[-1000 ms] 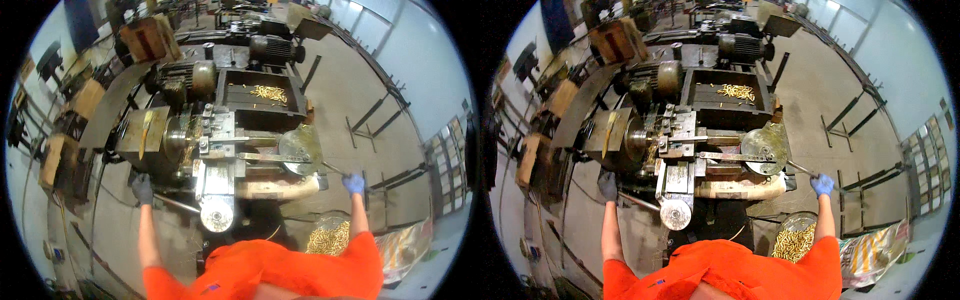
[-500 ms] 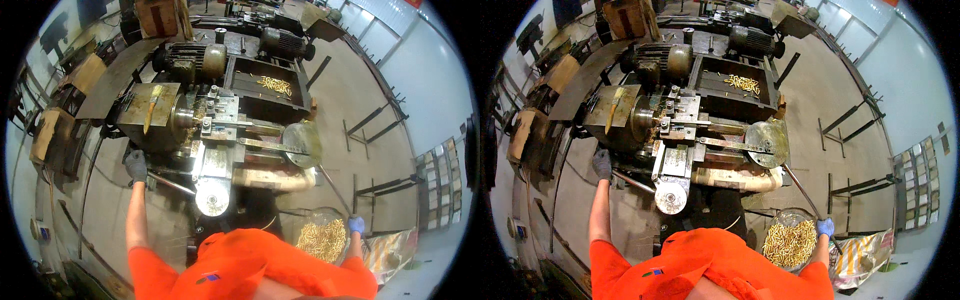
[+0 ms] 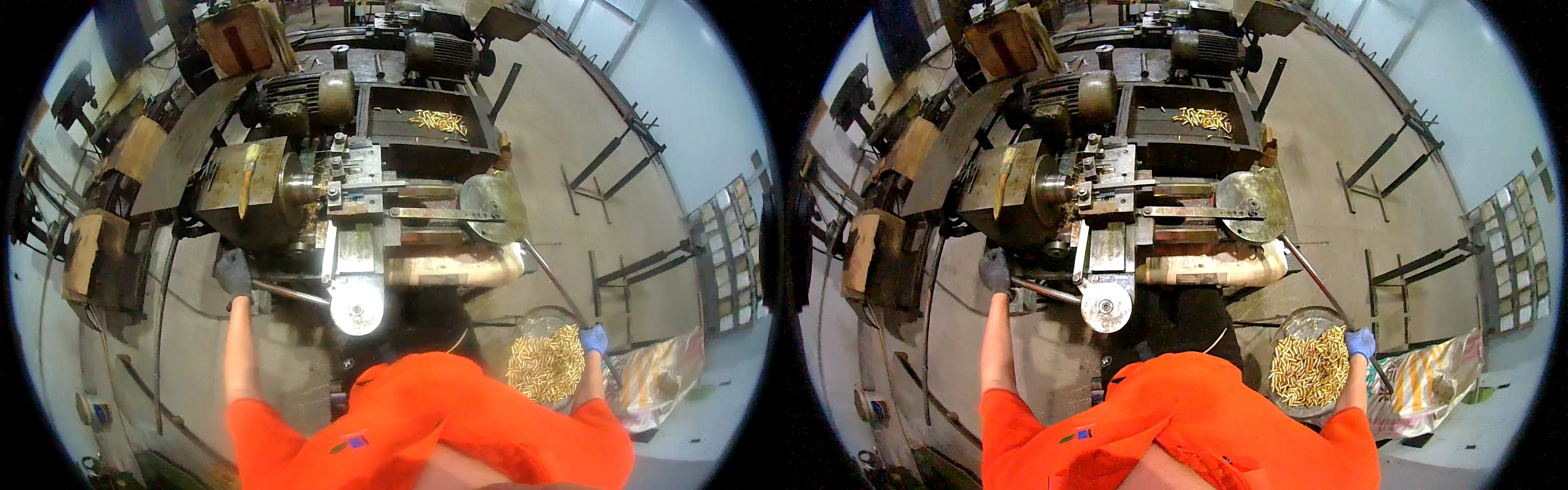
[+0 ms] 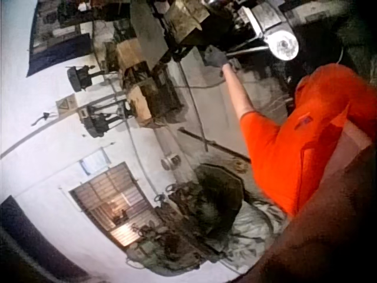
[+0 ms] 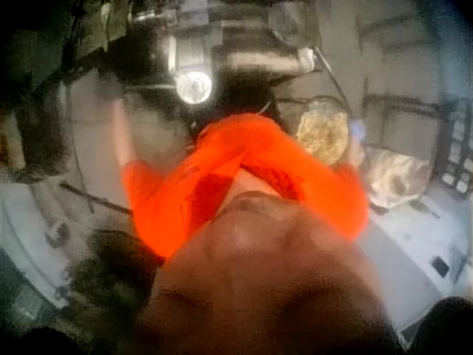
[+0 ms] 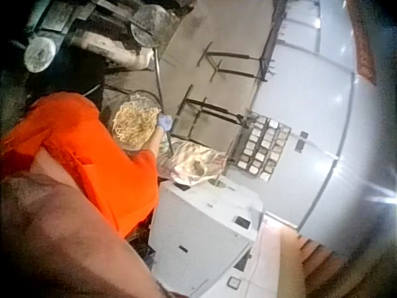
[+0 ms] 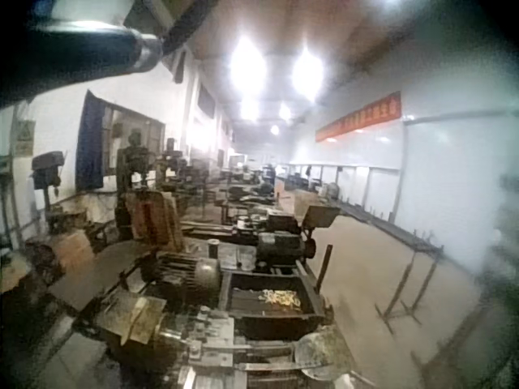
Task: The person operates a metalworking lathe in a factory setting. They use a long metal rod to manipulate the machine's components and a lever to control the process, while wearing protective gloves. The task involves repetitive adjustments to the machinery to process small metal parts.
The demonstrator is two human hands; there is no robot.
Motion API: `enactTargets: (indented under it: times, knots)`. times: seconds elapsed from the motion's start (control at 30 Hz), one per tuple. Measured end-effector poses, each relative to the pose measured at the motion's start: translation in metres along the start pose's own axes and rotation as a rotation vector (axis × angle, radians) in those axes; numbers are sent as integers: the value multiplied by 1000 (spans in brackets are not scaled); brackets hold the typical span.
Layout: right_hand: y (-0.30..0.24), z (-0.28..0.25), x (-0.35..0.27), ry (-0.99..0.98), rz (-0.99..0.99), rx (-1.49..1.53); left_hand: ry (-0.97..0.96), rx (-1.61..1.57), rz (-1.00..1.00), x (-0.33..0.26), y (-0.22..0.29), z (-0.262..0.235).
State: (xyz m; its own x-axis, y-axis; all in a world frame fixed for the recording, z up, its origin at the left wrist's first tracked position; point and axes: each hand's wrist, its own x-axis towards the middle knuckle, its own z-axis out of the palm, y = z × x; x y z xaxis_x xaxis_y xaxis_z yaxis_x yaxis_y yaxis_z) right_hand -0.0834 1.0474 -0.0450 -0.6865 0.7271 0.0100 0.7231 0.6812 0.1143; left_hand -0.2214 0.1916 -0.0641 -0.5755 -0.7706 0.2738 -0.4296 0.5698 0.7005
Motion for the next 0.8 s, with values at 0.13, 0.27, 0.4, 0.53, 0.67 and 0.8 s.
enactTargets:
  times: [0.13, 0.27, 0.4, 0.53, 0.67, 0.8]
  knots:
    - [-4, -9, -9, -33, 0, -19, -46, -54, 17, -3, 4, -3]
    - [-4, -14, -17, -30, -17, 27, -87, -29, 92, 2, -9, 2]
    - [-43, -21, -33, 78, -124, 80, -514, -126, 207, 30, -37, -4]
    - [-113, -13, -32, 355, -278, 156, -589, -23, 217, 39, -37, 2]
    - [-164, -13, 7, 407, -341, 81, -421, -22, 426, 43, -58, 9]
    - [-169, -16, 84, 388, -459, -36, -557, 49, 61, 33, -27, 1]
